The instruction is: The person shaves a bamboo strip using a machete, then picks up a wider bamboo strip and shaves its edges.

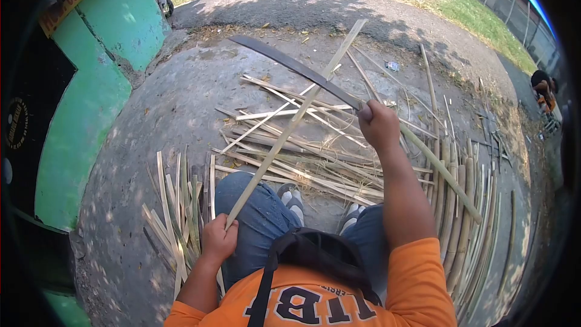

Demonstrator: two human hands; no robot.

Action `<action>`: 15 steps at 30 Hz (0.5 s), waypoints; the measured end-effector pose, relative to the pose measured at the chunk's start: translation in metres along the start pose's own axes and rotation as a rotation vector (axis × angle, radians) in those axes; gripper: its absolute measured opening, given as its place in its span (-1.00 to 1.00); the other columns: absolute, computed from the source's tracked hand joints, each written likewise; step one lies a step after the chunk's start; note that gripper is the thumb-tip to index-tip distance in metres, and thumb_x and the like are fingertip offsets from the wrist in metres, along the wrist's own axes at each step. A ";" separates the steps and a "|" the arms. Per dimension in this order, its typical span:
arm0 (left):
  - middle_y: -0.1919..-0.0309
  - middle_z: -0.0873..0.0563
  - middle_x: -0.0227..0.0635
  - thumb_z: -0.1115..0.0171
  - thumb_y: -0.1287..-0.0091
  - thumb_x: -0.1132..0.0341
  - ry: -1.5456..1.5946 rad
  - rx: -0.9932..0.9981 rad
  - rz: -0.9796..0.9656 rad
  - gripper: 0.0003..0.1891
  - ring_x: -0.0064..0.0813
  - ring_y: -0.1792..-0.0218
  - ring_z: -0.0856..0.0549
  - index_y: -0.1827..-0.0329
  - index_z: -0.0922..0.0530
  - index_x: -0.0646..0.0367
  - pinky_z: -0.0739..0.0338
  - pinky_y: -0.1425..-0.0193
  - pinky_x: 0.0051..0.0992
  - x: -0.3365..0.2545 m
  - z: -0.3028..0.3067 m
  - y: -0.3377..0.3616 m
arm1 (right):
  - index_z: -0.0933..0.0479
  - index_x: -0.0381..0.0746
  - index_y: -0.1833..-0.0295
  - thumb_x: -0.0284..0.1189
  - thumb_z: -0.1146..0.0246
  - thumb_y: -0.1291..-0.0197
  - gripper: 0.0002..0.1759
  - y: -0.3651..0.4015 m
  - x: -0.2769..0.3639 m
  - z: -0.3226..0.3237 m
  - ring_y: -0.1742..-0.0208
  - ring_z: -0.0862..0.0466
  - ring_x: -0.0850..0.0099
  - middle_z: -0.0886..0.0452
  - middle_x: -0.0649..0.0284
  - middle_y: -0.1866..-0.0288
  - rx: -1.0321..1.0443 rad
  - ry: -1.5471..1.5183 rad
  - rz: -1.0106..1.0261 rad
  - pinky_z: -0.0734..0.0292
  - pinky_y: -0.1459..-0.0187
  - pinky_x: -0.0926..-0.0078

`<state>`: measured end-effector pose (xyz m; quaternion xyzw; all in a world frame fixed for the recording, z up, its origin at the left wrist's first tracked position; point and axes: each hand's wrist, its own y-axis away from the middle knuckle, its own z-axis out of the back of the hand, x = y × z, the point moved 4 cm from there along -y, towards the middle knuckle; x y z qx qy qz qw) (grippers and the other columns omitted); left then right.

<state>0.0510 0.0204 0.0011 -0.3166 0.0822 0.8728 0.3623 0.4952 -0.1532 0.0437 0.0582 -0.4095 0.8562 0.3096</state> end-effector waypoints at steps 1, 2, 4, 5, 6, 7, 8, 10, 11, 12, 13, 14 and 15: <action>0.52 -0.64 0.09 -0.29 -0.40 0.26 -0.002 0.001 0.002 -0.75 0.19 0.41 -0.69 0.35 -0.57 0.27 -0.52 0.32 -0.05 0.000 0.001 0.000 | -0.55 -0.15 0.32 -0.28 -0.42 -0.18 -0.78 0.001 -0.006 -0.001 0.33 -0.72 -0.01 -0.70 0.11 0.40 0.003 0.016 0.002 -0.59 0.25 0.00; 0.52 -0.64 0.09 -0.29 -0.40 0.26 -0.003 0.004 0.004 -0.75 0.20 0.41 -0.69 0.35 -0.57 0.27 -0.52 0.32 -0.04 -0.002 0.001 -0.001 | -0.55 -0.15 0.31 -0.27 -0.41 -0.19 -0.78 0.003 -0.011 -0.002 0.33 -0.72 -0.01 -0.70 0.10 0.39 0.006 0.034 0.004 -0.59 0.26 -0.01; 0.52 -0.64 0.09 -0.29 -0.40 0.26 -0.010 0.009 0.005 -0.75 0.19 0.42 -0.69 0.35 -0.57 0.28 -0.52 0.32 -0.05 -0.003 0.000 -0.004 | -0.56 -0.14 0.30 -0.27 -0.42 -0.19 -0.79 0.002 -0.009 0.002 0.33 -0.72 -0.01 -0.71 0.10 0.39 0.018 0.074 0.007 -0.59 0.28 -0.03; 0.52 -0.64 0.09 -0.29 -0.40 0.26 -0.017 0.011 0.009 -0.76 0.19 0.42 -0.69 0.35 -0.58 0.28 -0.52 0.32 -0.05 -0.001 -0.001 -0.004 | -0.56 -0.13 0.30 -0.27 -0.42 -0.18 -0.79 0.004 -0.005 0.001 0.33 -0.72 -0.01 -0.71 0.11 0.39 0.032 0.093 0.009 -0.59 0.28 -0.02; 0.52 -0.64 0.09 -0.29 -0.40 0.27 -0.025 0.014 0.016 -0.76 0.19 0.42 -0.69 0.35 -0.58 0.28 -0.52 0.32 -0.05 0.000 -0.002 -0.003 | -0.57 -0.12 0.30 -0.28 -0.42 -0.17 -0.80 0.005 0.002 0.002 0.33 -0.72 0.00 -0.71 0.11 0.39 0.049 0.112 0.011 -0.59 0.28 -0.01; 0.52 -0.64 0.09 -0.29 -0.39 0.27 -0.018 0.019 0.025 -0.76 0.19 0.42 -0.69 0.35 -0.57 0.28 -0.52 0.33 -0.06 -0.002 -0.001 -0.003 | -0.58 -0.11 0.31 -0.29 -0.44 -0.11 -0.81 0.005 0.013 0.004 0.35 -0.72 0.04 -0.70 0.15 0.40 0.034 0.098 0.048 -0.60 0.26 0.04; 0.52 -0.64 0.09 -0.29 -0.39 0.27 -0.011 0.024 0.034 -0.76 0.18 0.43 -0.69 0.36 -0.57 0.28 -0.52 0.33 -0.07 -0.005 0.000 -0.003 | -0.58 -0.10 0.31 -0.29 -0.45 -0.09 -0.80 0.007 0.021 0.003 0.35 -0.72 0.07 -0.70 0.18 0.41 0.057 0.066 0.116 -0.60 0.25 0.07; 0.53 -0.64 0.08 -0.29 -0.39 0.28 0.000 0.032 0.043 -0.76 0.17 0.43 -0.69 0.36 -0.56 0.28 -0.52 0.34 -0.08 -0.007 0.000 -0.004 | -0.58 -0.09 0.32 -0.28 -0.45 -0.04 -0.80 0.010 0.037 0.000 0.35 -0.73 0.11 -0.69 0.23 0.41 0.095 0.002 0.255 -0.60 0.21 0.13; 0.53 -0.64 0.07 -0.29 -0.39 0.28 0.002 0.033 0.046 -0.76 0.16 0.43 -0.69 0.36 -0.56 0.28 -0.52 0.34 -0.09 -0.006 0.000 -0.003 | -0.56 -0.09 0.35 -0.29 -0.45 -0.01 -0.79 0.013 0.048 -0.002 0.36 -0.71 0.16 -0.68 0.28 0.43 0.060 -0.009 0.351 -0.59 0.16 0.19; 0.53 -0.63 0.07 -0.29 -0.39 0.28 0.003 0.034 0.048 -0.76 0.16 0.43 -0.69 0.36 -0.56 0.28 -0.51 0.34 -0.09 -0.005 0.000 -0.003 | -0.55 -0.09 0.36 -0.30 -0.45 0.00 -0.79 0.012 0.055 -0.003 0.37 -0.71 0.17 -0.68 0.29 0.43 0.074 -0.011 0.389 -0.59 0.15 0.19; 0.53 -0.63 0.06 -0.29 -0.39 0.28 0.005 0.032 0.042 -0.76 0.15 0.43 -0.69 0.36 -0.56 0.28 -0.51 0.34 -0.09 -0.004 0.001 -0.003 | -0.54 -0.09 0.36 -0.31 -0.45 0.00 -0.79 0.012 0.063 0.000 0.37 -0.71 0.18 -0.68 0.29 0.43 0.090 -0.014 0.425 -0.59 0.15 0.20; 0.53 -0.63 0.06 -0.30 -0.39 0.28 0.007 0.031 0.037 -0.76 0.15 0.44 -0.69 0.36 -0.56 0.28 -0.51 0.34 -0.10 -0.003 0.000 -0.002 | -0.54 -0.09 0.36 -0.32 -0.45 0.01 -0.79 0.013 0.067 0.002 0.37 -0.70 0.18 -0.68 0.30 0.43 0.107 -0.016 0.461 -0.58 0.15 0.20; 0.54 -0.63 0.06 -0.30 -0.39 0.28 0.011 0.031 0.031 -0.76 0.15 0.44 -0.69 0.37 -0.56 0.27 -0.51 0.35 -0.10 -0.001 0.000 -0.001 | -0.52 -0.12 0.37 -0.32 -0.44 -0.04 -0.78 0.012 0.063 0.004 0.38 -0.68 0.14 -0.66 0.25 0.44 0.099 -0.034 0.449 -0.57 0.16 0.18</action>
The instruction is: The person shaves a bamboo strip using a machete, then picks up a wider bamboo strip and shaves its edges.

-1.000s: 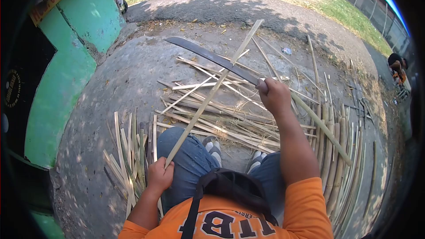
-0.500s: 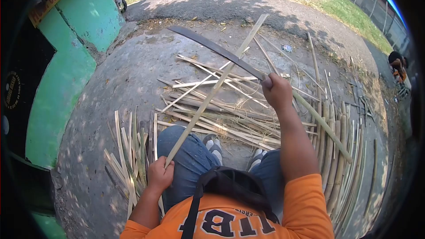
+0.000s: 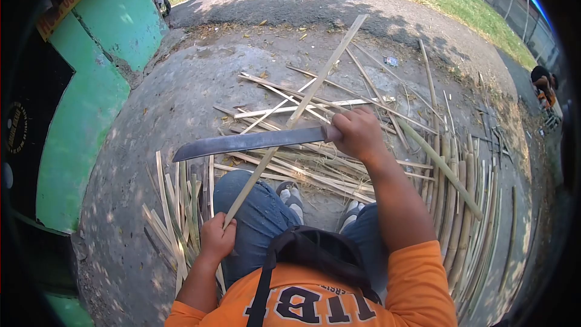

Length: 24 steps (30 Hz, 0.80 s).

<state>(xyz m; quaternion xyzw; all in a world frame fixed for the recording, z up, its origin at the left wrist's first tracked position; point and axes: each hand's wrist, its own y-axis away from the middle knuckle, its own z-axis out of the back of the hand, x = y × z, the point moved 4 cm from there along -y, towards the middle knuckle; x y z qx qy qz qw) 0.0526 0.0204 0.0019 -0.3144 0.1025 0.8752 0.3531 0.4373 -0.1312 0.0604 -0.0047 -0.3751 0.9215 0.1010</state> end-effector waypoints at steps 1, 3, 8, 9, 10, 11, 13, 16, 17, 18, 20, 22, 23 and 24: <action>0.54 -0.63 0.06 -0.30 -0.39 0.28 0.005 -0.003 -0.006 -0.76 0.15 0.44 -0.69 0.37 -0.56 0.27 -0.51 0.35 -0.10 0.002 0.000 0.001 | -0.52 -0.13 0.37 -0.31 -0.43 -0.06 -0.79 0.003 -0.011 0.001 0.37 -0.68 0.11 -0.66 0.23 0.44 -0.021 -0.004 -0.068 -0.57 0.16 0.15; 0.54 -0.63 0.06 -0.30 -0.39 0.29 0.020 -0.017 -0.025 -0.76 0.15 0.44 -0.68 0.37 -0.57 0.27 -0.50 0.35 -0.10 0.005 0.000 0.002 | -0.53 -0.14 0.36 -0.31 -0.42 -0.10 -0.79 0.011 -0.039 0.002 0.36 -0.68 0.06 -0.65 0.18 0.44 -0.071 -0.006 -0.196 -0.57 0.15 0.11; 0.54 -0.62 0.06 -0.29 -0.40 0.28 0.015 -0.040 -0.049 -0.76 0.15 0.45 -0.68 0.36 -0.57 0.28 -0.49 0.36 -0.09 0.003 0.000 0.000 | -0.57 -0.18 0.28 -0.28 -0.44 -0.15 -0.76 0.036 -0.087 0.002 0.33 -0.69 -0.11 -0.68 0.01 0.39 -0.094 -0.039 -0.543 -0.58 0.29 -0.05; 0.54 -0.62 0.06 -0.29 -0.40 0.28 0.008 -0.038 -0.048 -0.76 0.15 0.45 -0.68 0.36 -0.57 0.28 -0.49 0.36 -0.09 0.002 0.000 0.000 | -0.57 -0.17 0.28 -0.28 -0.44 -0.15 -0.77 0.032 -0.081 0.006 0.34 -0.69 -0.09 -0.68 0.02 0.40 -0.092 -0.033 -0.531 -0.58 0.28 -0.05; 0.55 -0.62 0.06 -0.29 -0.40 0.28 0.007 -0.029 -0.023 -0.76 0.15 0.45 -0.68 0.36 -0.57 0.28 -0.49 0.36 -0.10 0.001 0.000 -0.001 | -0.58 -0.16 0.28 -0.28 -0.44 -0.15 -0.77 0.029 -0.076 0.009 0.35 -0.69 -0.08 -0.68 0.04 0.41 -0.089 -0.027 -0.522 -0.59 0.28 -0.04; 0.55 -0.62 0.06 -0.29 -0.40 0.28 0.004 -0.019 0.004 -0.76 0.14 0.45 -0.68 0.36 -0.57 0.28 -0.49 0.36 -0.10 0.001 0.000 -0.001 | -0.58 -0.16 0.28 -0.28 -0.45 -0.14 -0.78 0.026 -0.071 0.008 0.35 -0.69 -0.06 -0.68 0.05 0.41 -0.092 -0.015 -0.477 -0.58 0.28 -0.03; 0.55 -0.62 0.06 -0.29 -0.40 0.28 0.006 -0.008 0.036 -0.76 0.14 0.46 -0.68 0.37 -0.57 0.28 -0.49 0.37 -0.10 -0.001 0.000 0.000 | -0.59 -0.14 0.28 -0.28 -0.45 -0.14 -0.79 0.020 -0.055 0.005 0.36 -0.70 -0.02 -0.68 0.09 0.43 -0.097 0.006 -0.390 -0.58 0.29 -0.02; 0.55 -0.62 0.06 -0.29 -0.39 0.29 0.011 -0.014 0.029 -0.76 0.14 0.46 -0.68 0.38 -0.56 0.28 -0.49 0.37 -0.10 -0.004 -0.001 -0.001 | -0.54 -0.10 0.36 -0.30 -0.46 -0.04 -0.78 0.005 -0.014 0.004 0.35 -0.73 0.17 -0.68 0.26 0.43 -0.034 0.008 -0.136 -0.58 0.19 0.16; 0.55 -0.63 0.06 -0.29 -0.39 0.29 0.004 -0.016 0.019 -0.76 0.14 0.46 -0.69 0.37 -0.57 0.28 -0.49 0.37 -0.10 -0.002 -0.001 -0.001 | -0.53 -0.09 0.37 -0.30 -0.46 -0.01 -0.78 0.002 -0.003 0.002 0.35 -0.73 0.20 -0.67 0.28 0.45 -0.020 0.007 -0.046 -0.57 0.16 0.21; 0.55 -0.63 0.06 -0.29 -0.39 0.29 -0.005 -0.017 0.008 -0.77 0.14 0.45 -0.69 0.37 -0.57 0.27 -0.49 0.37 -0.09 -0.001 -0.001 -0.001 | -0.53 -0.09 0.37 -0.30 -0.46 -0.01 -0.78 -0.001 0.004 0.002 0.35 -0.72 0.21 -0.66 0.29 0.45 0.001 0.015 -0.004 -0.57 0.15 0.21; 0.54 -0.64 0.06 -0.30 -0.38 0.30 -0.023 -0.028 -0.024 -0.78 0.15 0.45 -0.69 0.37 -0.57 0.26 -0.50 0.37 -0.08 -0.002 0.000 -0.001 | -0.52 -0.08 0.38 -0.29 -0.46 0.00 -0.77 -0.003 0.015 0.002 0.35 -0.72 0.22 -0.64 0.30 0.46 0.045 0.032 0.078 -0.56 0.14 0.22; 0.53 -0.65 0.06 -0.30 -0.37 0.31 -0.036 -0.035 -0.059 -0.79 0.16 0.45 -0.69 0.36 -0.57 0.25 -0.51 0.36 -0.06 -0.001 -0.001 0.001 | -0.52 -0.09 0.38 -0.29 -0.46 -0.01 -0.77 0.002 -0.005 -0.001 0.36 -0.71 0.20 -0.64 0.29 0.47 -0.029 0.040 0.006 -0.56 0.14 0.21; 0.52 -0.65 0.07 -0.31 -0.37 0.31 -0.040 -0.044 -0.080 -0.80 0.17 0.44 -0.69 0.36 -0.58 0.25 -0.52 0.35 -0.05 0.001 -0.001 0.002 | -0.52 -0.10 0.38 -0.29 -0.46 -0.02 -0.77 0.005 -0.019 -0.001 0.36 -0.71 0.19 -0.63 0.29 0.47 -0.072 0.048 -0.025 -0.56 0.15 0.20; 0.52 -0.65 0.07 -0.31 -0.36 0.31 -0.044 -0.056 -0.099 -0.80 0.18 0.44 -0.69 0.36 -0.58 0.24 -0.52 0.35 -0.05 0.003 -0.001 0.003 | -0.52 -0.12 0.38 -0.30 -0.46 -0.07 -0.76 0.011 -0.036 0.000 0.35 -0.70 0.12 -0.64 0.23 0.46 -0.108 0.036 -0.163 -0.56 0.16 0.15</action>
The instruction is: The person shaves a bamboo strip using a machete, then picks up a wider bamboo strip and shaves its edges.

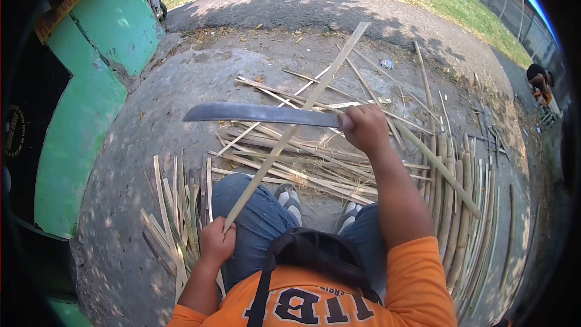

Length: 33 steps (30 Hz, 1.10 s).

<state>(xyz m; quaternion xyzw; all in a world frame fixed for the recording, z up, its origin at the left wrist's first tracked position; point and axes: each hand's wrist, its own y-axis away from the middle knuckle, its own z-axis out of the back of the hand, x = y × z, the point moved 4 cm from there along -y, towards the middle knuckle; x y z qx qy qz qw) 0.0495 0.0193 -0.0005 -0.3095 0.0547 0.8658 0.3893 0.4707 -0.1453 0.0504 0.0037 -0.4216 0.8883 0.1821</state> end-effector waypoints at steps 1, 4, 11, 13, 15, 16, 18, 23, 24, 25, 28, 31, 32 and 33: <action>0.52 -0.65 0.07 -0.31 -0.36 0.31 0.005 -0.010 -0.015 -0.81 0.18 0.44 -0.69 0.36 -0.58 0.24 -0.53 0.34 -0.04 -0.001 0.000 0.000 | -0.54 -0.15 0.35 -0.28 -0.46 -0.14 -0.75 0.001 -0.016 0.005 0.34 -0.69 0.02 -0.66 0.13 0.43 -0.037 0.024 -0.136 -0.56 0.21 0.04; 0.52 -0.65 0.08 -0.31 -0.37 0.31 0.003 -0.022 -0.040 -0.80 0.18 0.43 -0.69 0.37 -0.57 0.24 -0.54 0.34 -0.05 -0.004 0.001 0.000 | -0.54 -0.17 0.32 -0.25 -0.45 -0.20 -0.73 0.010 -0.052 0.008 0.35 -0.68 -0.07 -0.67 0.05 0.42 -0.047 0.018 -0.449 -0.55 0.28 -0.06; 0.54 -0.63 0.07 -0.31 -0.37 0.30 0.022 0.031 0.021 -0.76 0.15 0.46 -0.68 0.40 -0.55 0.26 -0.51 0.36 -0.08 -0.006 0.001 -0.002 | -0.56 -0.14 0.31 -0.28 -0.45 -0.15 -0.77 0.007 -0.026 0.010 0.37 -0.69 -0.03 -0.67 0.10 0.44 0.002 0.015 -0.206 -0.57 0.27 -0.02; 0.55 -0.62 0.06 -0.31 -0.38 0.30 0.029 0.044 0.043 -0.76 0.14 0.47 -0.67 0.40 -0.55 0.26 -0.50 0.37 -0.09 -0.005 0.000 -0.003 | -0.55 -0.11 0.32 -0.29 -0.46 -0.05 -0.78 0.002 -0.006 0.004 0.36 -0.71 0.07 -0.67 0.19 0.45 -0.005 -0.032 -0.030 -0.59 0.20 0.09; 0.56 -0.61 0.05 -0.31 -0.38 0.30 0.030 0.052 0.069 -0.76 0.13 0.48 -0.67 0.40 -0.55 0.27 -0.49 0.38 -0.10 -0.004 0.001 -0.003 | -0.56 -0.09 0.32 -0.32 -0.45 0.02 -0.79 -0.001 0.014 0.000 0.34 -0.72 0.13 -0.66 0.24 0.44 0.074 -0.092 0.099 -0.58 0.15 0.16; 0.56 -0.61 0.04 -0.31 -0.38 0.31 0.027 0.048 0.056 -0.76 0.12 0.48 -0.67 0.39 -0.55 0.27 -0.49 0.38 -0.09 -0.005 0.002 -0.004 | -0.56 -0.09 0.32 -0.34 -0.44 0.06 -0.79 -0.003 0.020 0.002 0.33 -0.72 0.16 -0.66 0.26 0.43 0.096 -0.075 0.166 -0.58 0.14 0.19; 0.56 -0.62 0.03 -0.31 -0.38 0.31 0.024 0.045 0.032 -0.77 0.12 0.48 -0.68 0.39 -0.56 0.26 -0.50 0.37 -0.09 -0.005 0.003 -0.002 | -0.55 -0.10 0.32 -0.34 -0.43 0.06 -0.79 -0.004 0.016 0.003 0.34 -0.71 0.15 -0.65 0.25 0.43 0.042 -0.068 0.160 -0.58 0.14 0.18; 0.54 -0.63 0.02 -0.31 -0.38 0.32 0.033 -0.036 -0.052 -0.81 0.12 0.47 -0.69 0.36 -0.58 0.24 -0.52 0.36 -0.06 0.000 -0.001 0.005 | -0.55 -0.15 0.33 -0.35 -0.41 -0.14 -0.82 0.002 -0.046 0.020 0.35 -0.67 0.01 -0.65 0.14 0.42 -0.226 0.043 -0.178 -0.56 0.20 0.05; 0.54 -0.63 0.02 -0.31 -0.38 0.33 0.040 -0.045 -0.062 -0.81 0.13 0.46 -0.69 0.36 -0.58 0.24 -0.52 0.35 -0.06 0.000 -0.001 0.005 | -0.55 -0.16 0.33 -0.35 -0.42 -0.14 -0.82 0.005 -0.055 0.023 0.34 -0.67 -0.01 -0.66 0.12 0.42 -0.223 0.058 -0.254 -0.56 0.21 0.04; 0.54 -0.63 0.02 -0.31 -0.37 0.32 0.036 -0.034 -0.059 -0.81 0.13 0.46 -0.69 0.36 -0.58 0.24 -0.52 0.35 -0.06 -0.001 -0.001 0.004 | -0.56 -0.16 0.32 -0.35 -0.42 -0.14 -0.82 0.010 -0.062 0.025 0.34 -0.68 -0.02 -0.67 0.11 0.41 -0.217 0.072 -0.330 -0.56 0.21 0.03; 0.54 -0.63 0.03 -0.31 -0.37 0.32 0.021 -0.008 -0.052 -0.80 0.13 0.46 -0.68 0.38 -0.56 0.24 -0.52 0.35 -0.06 -0.004 0.000 0.000 | -0.58 -0.17 0.30 -0.34 -0.43 -0.13 -0.82 0.011 -0.059 0.028 0.33 -0.68 -0.05 -0.69 0.08 0.40 -0.190 0.083 -0.432 -0.56 0.23 0.00; 0.55 -0.62 0.04 -0.31 -0.36 0.32 0.005 0.015 -0.029 -0.79 0.14 0.46 -0.68 0.39 -0.55 0.25 -0.52 0.35 -0.08 -0.005 0.000 0.000 | -0.59 -0.16 0.29 -0.34 -0.44 -0.12 -0.82 0.006 -0.039 0.024 0.34 -0.68 -0.04 -0.71 0.09 0.38 -0.137 0.058 -0.325 -0.57 0.23 0.03; 0.55 -0.62 0.04 -0.31 -0.36 0.31 0.002 0.026 -0.014 -0.78 0.14 0.46 -0.68 0.39 -0.54 0.25 -0.52 0.36 -0.08 -0.006 0.001 -0.001 | -0.60 -0.16 0.29 -0.34 -0.44 -0.12 -0.82 0.004 -0.030 0.022 0.34 -0.68 -0.03 -0.71 0.10 0.37 -0.117 0.047 -0.265 -0.57 0.22 0.04; 0.55 -0.62 0.04 -0.31 -0.36 0.31 -0.001 0.034 -0.002 -0.78 0.13 0.46 -0.68 0.40 -0.54 0.25 -0.52 0.36 -0.09 -0.007 0.001 -0.001 | -0.60 -0.13 0.29 -0.34 -0.46 -0.06 -0.81 0.000 -0.017 0.022 0.36 -0.69 0.04 -0.69 0.18 0.39 -0.144 0.042 -0.141 -0.58 0.21 0.15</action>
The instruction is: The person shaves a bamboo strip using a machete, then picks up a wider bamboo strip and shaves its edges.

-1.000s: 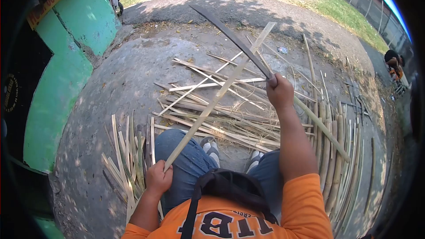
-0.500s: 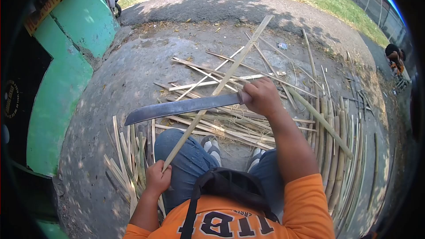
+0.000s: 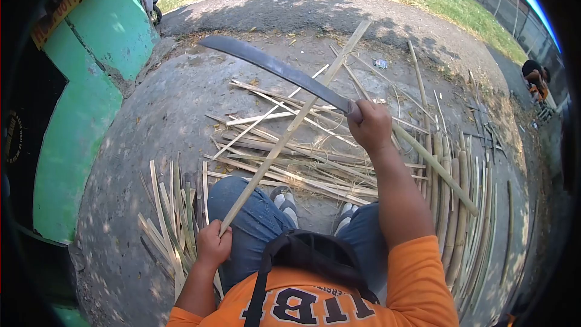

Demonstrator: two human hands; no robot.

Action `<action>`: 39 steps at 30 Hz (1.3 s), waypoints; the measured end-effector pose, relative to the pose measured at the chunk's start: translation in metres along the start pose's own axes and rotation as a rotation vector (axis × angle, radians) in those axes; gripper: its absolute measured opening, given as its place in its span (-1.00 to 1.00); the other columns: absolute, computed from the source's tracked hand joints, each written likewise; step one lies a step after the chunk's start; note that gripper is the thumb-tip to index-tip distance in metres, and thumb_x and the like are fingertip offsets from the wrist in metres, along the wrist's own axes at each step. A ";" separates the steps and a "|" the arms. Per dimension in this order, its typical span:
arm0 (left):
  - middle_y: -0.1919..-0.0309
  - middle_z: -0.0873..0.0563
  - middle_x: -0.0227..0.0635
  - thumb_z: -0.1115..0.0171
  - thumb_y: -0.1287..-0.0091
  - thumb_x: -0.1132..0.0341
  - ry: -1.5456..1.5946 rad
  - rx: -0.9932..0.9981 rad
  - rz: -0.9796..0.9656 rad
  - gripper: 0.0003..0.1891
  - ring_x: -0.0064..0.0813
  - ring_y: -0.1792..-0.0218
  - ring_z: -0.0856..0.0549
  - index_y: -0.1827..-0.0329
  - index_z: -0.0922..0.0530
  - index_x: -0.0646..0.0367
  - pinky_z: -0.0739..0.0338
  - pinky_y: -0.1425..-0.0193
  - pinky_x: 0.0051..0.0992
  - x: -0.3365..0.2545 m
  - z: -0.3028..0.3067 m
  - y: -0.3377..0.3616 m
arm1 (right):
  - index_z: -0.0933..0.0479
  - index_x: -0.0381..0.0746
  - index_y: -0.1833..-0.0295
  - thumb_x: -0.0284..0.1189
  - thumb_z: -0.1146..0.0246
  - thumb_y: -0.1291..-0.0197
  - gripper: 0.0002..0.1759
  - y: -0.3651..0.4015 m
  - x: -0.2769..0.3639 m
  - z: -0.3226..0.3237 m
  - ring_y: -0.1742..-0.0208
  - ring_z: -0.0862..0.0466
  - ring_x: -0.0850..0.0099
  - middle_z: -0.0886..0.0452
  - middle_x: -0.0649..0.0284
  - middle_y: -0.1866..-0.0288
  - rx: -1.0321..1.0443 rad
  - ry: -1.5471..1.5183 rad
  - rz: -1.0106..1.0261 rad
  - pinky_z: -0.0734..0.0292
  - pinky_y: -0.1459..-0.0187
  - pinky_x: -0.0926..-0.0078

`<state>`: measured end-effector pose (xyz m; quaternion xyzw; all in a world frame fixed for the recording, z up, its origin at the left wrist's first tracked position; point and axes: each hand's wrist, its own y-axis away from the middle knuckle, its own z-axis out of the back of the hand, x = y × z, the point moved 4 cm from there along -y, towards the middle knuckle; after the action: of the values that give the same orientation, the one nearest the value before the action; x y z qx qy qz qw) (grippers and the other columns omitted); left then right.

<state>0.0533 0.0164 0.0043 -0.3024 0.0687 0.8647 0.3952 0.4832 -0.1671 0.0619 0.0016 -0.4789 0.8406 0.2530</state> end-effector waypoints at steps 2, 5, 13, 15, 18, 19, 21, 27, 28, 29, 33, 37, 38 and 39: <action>0.55 -0.62 0.04 -0.31 -0.37 0.31 0.013 0.002 -0.006 -0.77 0.13 0.46 -0.68 0.39 -0.54 0.25 -0.51 0.36 -0.10 0.000 0.000 -0.001 | -0.57 -0.10 0.32 -0.33 -0.45 0.02 -0.80 -0.001 0.026 -0.003 0.38 -0.68 0.15 -0.63 0.27 0.45 0.066 -0.042 0.196 -0.58 0.18 0.22; 0.55 -0.62 0.03 -0.31 -0.37 0.30 0.010 0.000 -0.018 -0.77 0.13 0.46 -0.68 0.40 -0.54 0.25 -0.51 0.37 -0.10 -0.001 0.002 0.000 | -0.51 -0.08 0.37 -0.31 -0.41 0.08 -0.79 -0.002 0.053 -0.005 0.39 -0.66 0.25 -0.56 0.31 0.49 0.104 -0.065 0.439 -0.59 0.16 0.25; 0.54 -0.63 0.04 -0.32 -0.36 0.31 0.047 -0.024 -0.036 -0.79 0.13 0.46 -0.69 0.39 -0.57 0.24 -0.52 0.36 -0.10 0.011 -0.001 0.004 | -0.55 -0.18 0.33 -0.37 -0.40 -0.19 -0.83 -0.002 -0.038 0.012 0.31 -0.68 -0.03 -0.67 0.08 0.40 -0.117 0.019 -0.132 -0.59 0.17 0.06; 0.53 -0.64 0.04 -0.32 -0.35 0.31 0.045 -0.024 -0.040 -0.79 0.13 0.45 -0.69 0.39 -0.57 0.24 -0.53 0.35 -0.09 0.006 0.001 0.003 | -0.58 -0.18 0.29 -0.31 -0.42 -0.19 -0.80 0.004 -0.061 0.017 0.31 -0.68 -0.11 -0.68 -0.01 0.39 -0.074 0.032 -0.411 -0.57 0.23 -0.05; 0.53 -0.64 0.06 -0.31 -0.34 0.31 0.027 -0.010 -0.016 -0.80 0.15 0.45 -0.69 0.39 -0.57 0.25 -0.54 0.34 -0.08 0.001 0.002 0.000 | -0.59 -0.16 0.29 -0.28 -0.42 -0.20 -0.79 0.007 -0.064 0.016 0.31 -0.70 -0.08 -0.70 0.03 0.37 -0.042 0.126 -0.372 -0.56 0.26 -0.03; 0.53 -0.64 0.06 -0.30 -0.34 0.31 0.019 -0.005 -0.003 -0.80 0.15 0.44 -0.69 0.39 -0.58 0.25 -0.54 0.34 -0.08 -0.001 0.002 -0.001 | -0.59 -0.15 0.29 -0.27 -0.42 -0.20 -0.79 0.006 -0.060 0.015 0.31 -0.70 -0.07 -0.70 0.04 0.37 -0.015 0.117 -0.342 -0.57 0.26 -0.03; 0.52 -0.65 0.08 -0.29 -0.34 0.30 0.003 0.010 0.026 -0.80 0.16 0.43 -0.70 0.39 -0.59 0.25 -0.54 0.33 -0.07 -0.005 0.002 -0.002 | -0.60 -0.14 0.28 -0.26 -0.43 -0.20 -0.79 0.006 -0.044 0.008 0.31 -0.71 -0.06 -0.71 0.06 0.36 0.042 0.101 -0.284 -0.57 0.27 -0.02; 0.49 -0.68 0.10 -0.29 -0.32 0.29 -0.029 0.051 0.059 -0.80 0.16 0.39 -0.73 0.38 -0.61 0.25 -0.57 0.29 -0.05 -0.004 0.002 -0.004 | -0.52 -0.05 0.39 -0.33 -0.43 0.07 -0.80 0.006 0.029 -0.019 0.36 -0.72 0.22 -0.65 0.29 0.46 0.273 -0.057 0.361 -0.57 0.16 0.25; 0.49 -0.68 0.10 -0.29 -0.31 0.29 -0.017 0.055 0.053 -0.81 0.16 0.39 -0.73 0.38 -0.61 0.25 -0.57 0.29 -0.05 -0.004 0.003 -0.005 | -0.52 -0.04 0.38 -0.33 -0.43 0.07 -0.81 0.005 0.032 -0.019 0.36 -0.72 0.22 -0.65 0.30 0.46 0.270 -0.061 0.391 -0.56 0.16 0.25; 0.49 -0.68 0.10 -0.29 -0.31 0.29 -0.004 0.061 0.048 -0.81 0.16 0.39 -0.73 0.37 -0.62 0.24 -0.57 0.29 -0.05 -0.003 0.004 -0.004 | -0.53 -0.04 0.38 -0.33 -0.43 0.07 -0.81 0.003 0.033 -0.019 0.36 -0.72 0.23 -0.65 0.30 0.46 0.269 -0.064 0.421 -0.56 0.16 0.25; 0.48 -0.69 0.08 -0.29 -0.30 0.29 0.030 0.078 0.072 -0.82 0.16 0.39 -0.72 0.36 -0.64 0.24 -0.58 0.28 -0.07 -0.001 0.005 -0.003 | -0.57 -0.08 0.35 -0.36 -0.39 -0.05 -0.88 0.002 -0.005 -0.013 0.33 -0.71 0.10 -0.67 0.20 0.43 0.156 -0.056 0.191 -0.58 0.15 0.12; 0.48 -0.69 0.07 -0.30 -0.30 0.27 -0.007 0.073 0.059 -0.81 0.16 0.40 -0.72 0.37 -0.64 0.23 -0.58 0.29 -0.08 0.000 0.005 -0.005 | -0.61 -0.13 0.25 -0.29 -0.36 -0.19 -0.84 0.018 -0.080 -0.003 0.24 -0.71 -0.10 -0.72 0.05 0.34 0.122 0.081 -0.367 -0.60 0.13 -0.01; 0.49 -0.68 0.07 -0.30 -0.30 0.27 -0.007 0.069 0.043 -0.80 0.16 0.41 -0.72 0.37 -0.64 0.24 -0.57 0.30 -0.07 -0.002 0.005 -0.006 | -0.61 -0.13 0.23 -0.27 -0.36 -0.20 -0.83 0.025 -0.095 -0.001 0.22 -0.71 -0.11 -0.73 0.03 0.33 0.126 0.070 -0.497 -0.61 0.13 -0.02; 0.50 -0.67 0.08 -0.31 -0.31 0.26 -0.008 0.068 0.029 -0.79 0.16 0.41 -0.71 0.38 -0.63 0.25 -0.56 0.30 -0.06 -0.005 0.006 -0.006 | -0.62 -0.13 0.21 -0.25 -0.37 -0.21 -0.81 0.028 -0.101 0.001 0.20 -0.72 -0.13 -0.73 0.02 0.32 0.132 0.059 -0.630 -0.61 0.13 -0.04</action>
<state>0.0576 0.0199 0.0124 -0.2842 0.1006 0.8688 0.3928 0.5587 -0.2220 0.0148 0.1419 -0.3918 0.7498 0.5139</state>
